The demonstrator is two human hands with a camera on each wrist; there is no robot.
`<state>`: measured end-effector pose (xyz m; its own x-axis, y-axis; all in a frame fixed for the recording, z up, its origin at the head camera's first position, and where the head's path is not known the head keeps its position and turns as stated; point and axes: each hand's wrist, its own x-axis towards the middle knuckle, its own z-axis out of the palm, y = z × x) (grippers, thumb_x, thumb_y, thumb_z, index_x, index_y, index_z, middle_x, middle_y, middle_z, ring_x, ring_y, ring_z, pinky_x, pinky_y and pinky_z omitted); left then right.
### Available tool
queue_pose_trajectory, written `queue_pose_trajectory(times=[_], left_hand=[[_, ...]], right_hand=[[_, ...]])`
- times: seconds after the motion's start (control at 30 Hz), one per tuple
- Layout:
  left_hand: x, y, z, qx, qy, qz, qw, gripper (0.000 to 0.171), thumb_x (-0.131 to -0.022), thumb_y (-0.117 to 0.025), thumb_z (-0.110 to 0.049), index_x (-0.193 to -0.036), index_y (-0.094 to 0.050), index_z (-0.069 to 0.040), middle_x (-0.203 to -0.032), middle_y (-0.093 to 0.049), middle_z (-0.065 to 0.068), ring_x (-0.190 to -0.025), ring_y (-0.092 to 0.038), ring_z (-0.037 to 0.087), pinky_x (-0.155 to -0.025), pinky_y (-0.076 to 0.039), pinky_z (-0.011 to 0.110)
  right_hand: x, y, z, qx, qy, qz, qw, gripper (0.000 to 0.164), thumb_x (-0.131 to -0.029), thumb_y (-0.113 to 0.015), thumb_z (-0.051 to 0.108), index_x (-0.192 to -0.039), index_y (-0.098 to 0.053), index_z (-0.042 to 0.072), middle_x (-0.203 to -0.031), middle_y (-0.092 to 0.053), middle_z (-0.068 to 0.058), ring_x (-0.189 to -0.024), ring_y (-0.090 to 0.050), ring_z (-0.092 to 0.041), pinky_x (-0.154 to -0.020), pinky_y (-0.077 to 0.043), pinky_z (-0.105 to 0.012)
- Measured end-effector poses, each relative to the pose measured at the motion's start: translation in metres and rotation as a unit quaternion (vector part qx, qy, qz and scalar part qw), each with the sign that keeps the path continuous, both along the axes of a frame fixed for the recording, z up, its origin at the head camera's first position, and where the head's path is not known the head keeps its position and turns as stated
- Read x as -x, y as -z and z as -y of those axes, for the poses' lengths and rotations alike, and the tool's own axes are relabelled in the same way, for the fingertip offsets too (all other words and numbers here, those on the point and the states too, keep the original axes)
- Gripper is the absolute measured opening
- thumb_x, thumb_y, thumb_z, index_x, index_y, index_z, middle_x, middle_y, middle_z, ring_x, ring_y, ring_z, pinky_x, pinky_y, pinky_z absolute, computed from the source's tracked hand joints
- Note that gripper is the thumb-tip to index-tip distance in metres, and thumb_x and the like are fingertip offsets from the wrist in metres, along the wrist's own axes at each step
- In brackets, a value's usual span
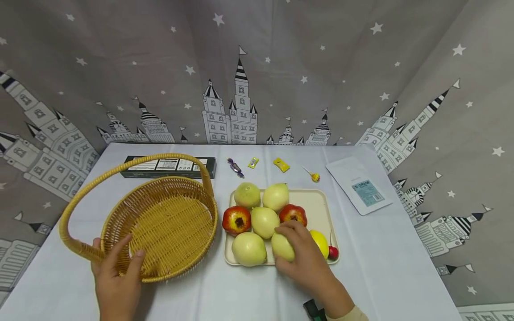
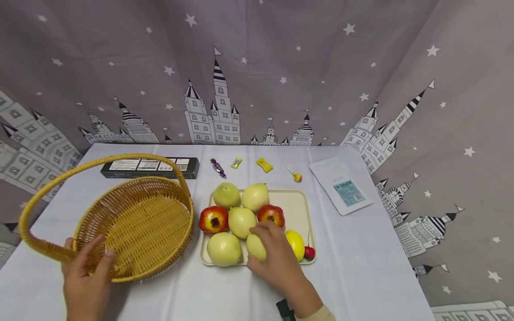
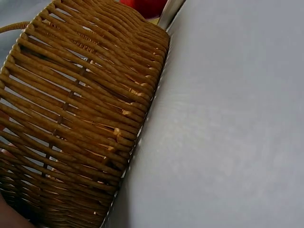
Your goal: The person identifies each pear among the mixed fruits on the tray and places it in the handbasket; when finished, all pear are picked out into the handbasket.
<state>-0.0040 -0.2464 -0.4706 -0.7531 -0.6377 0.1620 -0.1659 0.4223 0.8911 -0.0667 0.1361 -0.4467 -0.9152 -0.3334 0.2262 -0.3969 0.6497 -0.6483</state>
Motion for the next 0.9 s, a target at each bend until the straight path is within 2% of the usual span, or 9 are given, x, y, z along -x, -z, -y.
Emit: queue_pose_trajectory(times=[0.13,0.23,0.37,0.47,0.6,0.67,0.77,0.9], left_hand=[[-0.001,-0.001,0.0,0.005,-0.001,-0.001,1.0,0.041,-0.092,-0.067,-0.015,-0.132,-0.061,-0.02,-0.159,-0.012,-0.008,-0.143,-0.004,0.004,-0.115,-0.01,0.042],[-0.001,-0.002,0.0,0.005,-0.001,-0.006,1.0,0.04,-0.091,-0.067,-0.015,-0.131,-0.061,-0.019,-0.159,-0.013,-0.008,-0.144,-0.004,0.004,-0.115,-0.01,0.042],[-0.001,-0.002,-0.001,0.007,0.0,-0.015,0.9999,0.039,-0.091,-0.067,-0.014,-0.13,-0.062,-0.016,-0.159,-0.014,-0.006,-0.144,-0.006,0.006,-0.115,-0.011,0.041],[0.0,-0.002,-0.001,0.013,-0.001,-0.015,0.9998,0.038,-0.091,-0.067,-0.014,-0.129,-0.063,-0.015,-0.159,-0.015,-0.004,-0.144,-0.006,0.007,-0.115,-0.012,0.041],[-0.001,0.0,0.0,0.015,-0.008,-0.009,0.9998,0.038,-0.091,-0.068,-0.014,-0.128,-0.063,-0.015,-0.159,-0.015,-0.005,-0.144,-0.007,0.007,-0.115,-0.012,0.04],[-0.002,0.0,0.0,0.012,-0.01,-0.01,0.9998,0.038,-0.09,-0.068,-0.015,-0.128,-0.063,-0.015,-0.16,-0.014,-0.005,-0.144,-0.007,0.008,-0.115,-0.012,0.042],[-0.001,0.001,0.001,0.014,-0.006,-0.021,0.9997,0.039,-0.089,-0.069,-0.014,-0.127,-0.064,-0.015,-0.159,-0.016,-0.002,-0.144,-0.008,0.008,-0.114,-0.012,0.043],[-0.001,0.001,0.003,0.024,0.002,-0.037,0.999,0.038,-0.088,-0.071,-0.012,-0.126,-0.065,-0.014,-0.158,-0.022,0.001,-0.144,-0.009,0.008,-0.113,-0.013,0.042]], right_hand=[[0.009,-0.016,0.003,0.038,-0.028,-0.038,0.998,0.052,-0.072,-0.072,0.017,-0.123,-0.06,0.018,-0.13,-0.046,0.009,-0.114,-0.049,-0.012,-0.095,-0.045,-0.04],[0.015,-0.034,0.015,0.078,-0.071,-0.036,0.994,0.051,-0.074,-0.07,0.017,-0.123,-0.058,0.02,-0.133,-0.047,0.006,-0.118,-0.048,-0.015,-0.093,-0.045,-0.041],[0.024,-0.062,0.047,0.141,-0.143,-0.005,0.98,0.05,-0.076,-0.071,0.018,-0.123,-0.057,0.023,-0.136,-0.048,0.007,-0.122,-0.046,-0.014,-0.092,-0.047,-0.04],[0.034,-0.081,0.078,0.163,-0.203,0.0,0.966,0.05,-0.076,-0.072,0.019,-0.124,-0.057,0.021,-0.136,-0.049,0.008,-0.122,-0.046,-0.01,-0.091,-0.048,-0.035],[0.052,-0.1,0.127,0.14,-0.274,0.003,0.952,0.051,-0.078,-0.073,0.023,-0.126,-0.057,0.019,-0.133,-0.049,0.01,-0.117,-0.046,-0.004,-0.086,-0.048,-0.025],[0.061,-0.106,0.153,0.114,-0.294,0.009,0.949,0.051,-0.079,-0.073,0.025,-0.127,-0.057,0.019,-0.131,-0.05,0.009,-0.112,-0.047,-0.002,-0.082,-0.047,-0.02],[0.074,-0.111,0.191,0.058,-0.298,0.02,0.953,0.05,-0.081,-0.073,0.03,-0.128,-0.057,0.021,-0.127,-0.051,0.01,-0.103,-0.048,0.0,-0.076,-0.045,-0.015],[0.089,-0.106,0.238,-0.002,-0.287,0.053,0.956,0.052,-0.083,-0.072,0.037,-0.13,-0.056,0.025,-0.121,-0.05,0.012,-0.091,-0.051,0.0,-0.071,-0.044,-0.013]])
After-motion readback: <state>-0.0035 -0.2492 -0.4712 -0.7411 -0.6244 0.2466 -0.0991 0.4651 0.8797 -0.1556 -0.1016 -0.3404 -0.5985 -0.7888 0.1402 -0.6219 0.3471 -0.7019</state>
